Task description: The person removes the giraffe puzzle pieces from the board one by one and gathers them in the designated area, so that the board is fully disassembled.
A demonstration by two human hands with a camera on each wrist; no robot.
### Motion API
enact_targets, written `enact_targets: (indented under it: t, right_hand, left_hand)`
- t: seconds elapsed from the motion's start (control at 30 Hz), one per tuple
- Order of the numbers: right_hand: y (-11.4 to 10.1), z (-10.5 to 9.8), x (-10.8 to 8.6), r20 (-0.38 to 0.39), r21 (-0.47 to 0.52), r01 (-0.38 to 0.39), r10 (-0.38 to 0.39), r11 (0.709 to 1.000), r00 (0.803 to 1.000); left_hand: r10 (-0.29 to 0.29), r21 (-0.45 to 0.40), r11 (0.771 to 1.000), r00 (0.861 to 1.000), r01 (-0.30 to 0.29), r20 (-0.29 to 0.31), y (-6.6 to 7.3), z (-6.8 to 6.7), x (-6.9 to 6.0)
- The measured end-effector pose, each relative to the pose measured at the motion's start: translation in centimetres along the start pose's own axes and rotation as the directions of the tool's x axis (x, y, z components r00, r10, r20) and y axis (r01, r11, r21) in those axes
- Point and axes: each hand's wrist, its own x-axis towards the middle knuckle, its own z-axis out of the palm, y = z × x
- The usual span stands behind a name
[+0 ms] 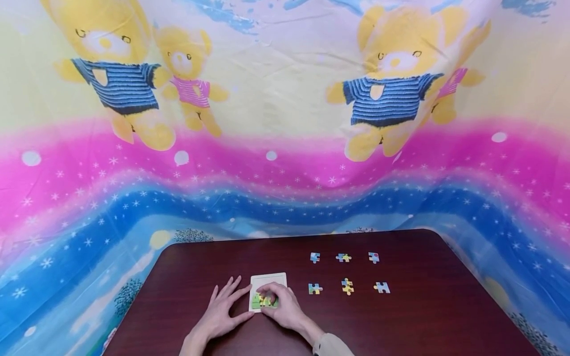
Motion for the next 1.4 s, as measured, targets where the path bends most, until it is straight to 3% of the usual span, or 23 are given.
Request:
enact_targets:
  t: [0.93,1.03,1.27,1.4]
  right_hand:
    - [-0.05,0.49,-0.17,-0.049,-0.104,-0.004,-0.001,0.995,0.999]
    - [0.04,0.44,-0.12,-0.041,-0.081,0.002,-0.005,0.997,0.999]
    - [0.08,-0.13,0.30,0.018,0.079,-0.017,0.015,0.997,1.000]
    - [0.07,-0.27,0.34,0.033,0.063,-0.014,0.012,0.998,0.999]
  left_hand:
    - [-0.005,-0.009,1.000,1.000,0.005,0.010,-0.29,0.24,0.06]
    - [-0.006,-0.006,1.000,1.000,0.006,0.014,-0.32,0.29,0.00]
    - [-0.008,-0.003,1.000,1.000,0.008,0.016,-0.46,0.14,0.05]
    - [-0.007,-0.002,1.000,1.000,0.007,0.022,-0.51,0.09,0.07]
